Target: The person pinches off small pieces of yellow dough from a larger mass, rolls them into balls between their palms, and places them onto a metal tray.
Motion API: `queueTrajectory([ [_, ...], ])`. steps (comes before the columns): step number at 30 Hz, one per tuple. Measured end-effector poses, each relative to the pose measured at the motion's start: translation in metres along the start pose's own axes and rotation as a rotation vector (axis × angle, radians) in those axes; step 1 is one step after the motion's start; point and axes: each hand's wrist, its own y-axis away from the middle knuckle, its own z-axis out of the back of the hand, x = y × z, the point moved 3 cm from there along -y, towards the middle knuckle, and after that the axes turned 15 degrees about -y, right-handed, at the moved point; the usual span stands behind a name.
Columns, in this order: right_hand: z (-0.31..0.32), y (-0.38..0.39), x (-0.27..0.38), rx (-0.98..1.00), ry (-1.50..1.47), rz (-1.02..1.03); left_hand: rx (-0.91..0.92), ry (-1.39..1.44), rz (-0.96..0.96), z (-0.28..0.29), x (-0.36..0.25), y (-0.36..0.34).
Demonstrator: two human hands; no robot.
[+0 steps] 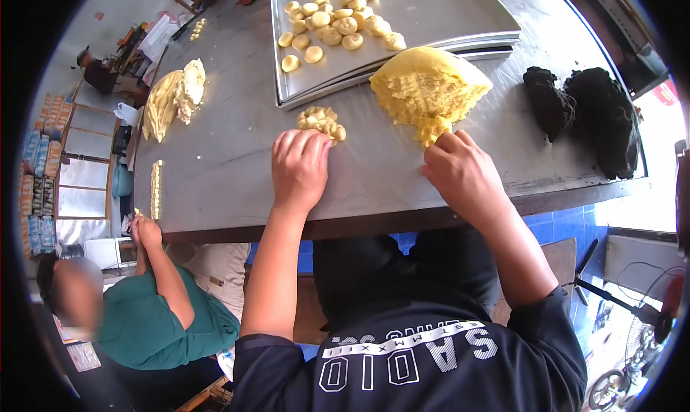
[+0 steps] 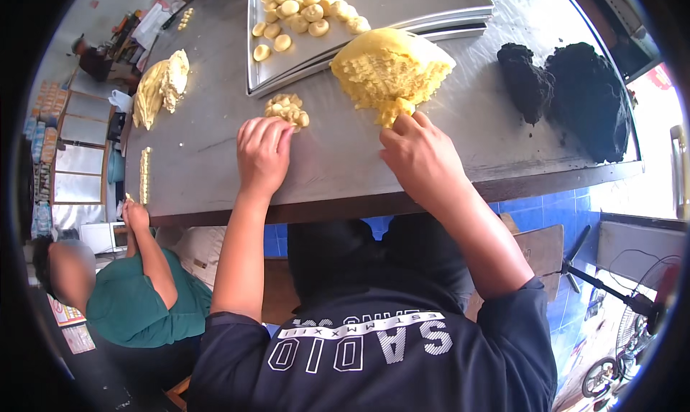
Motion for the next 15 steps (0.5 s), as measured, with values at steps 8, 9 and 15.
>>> queueTrajectory([
  [8, 0.005, 0.008, -0.018, -0.183, 0.016, 0.037, 0.046, 0.043, 0.152, 0.002, -0.003, 0.012],
  [9, 0.001, 0.003, -0.02, -0.142, 0.072, 0.032, 0.082, 0.033, 0.168, -0.003, 0.001, 0.014],
  [15, 0.007, 0.007, -0.01, 0.016, -0.027, 0.003, -0.039, 0.421, 0.361, 0.012, 0.011, 0.015],
])
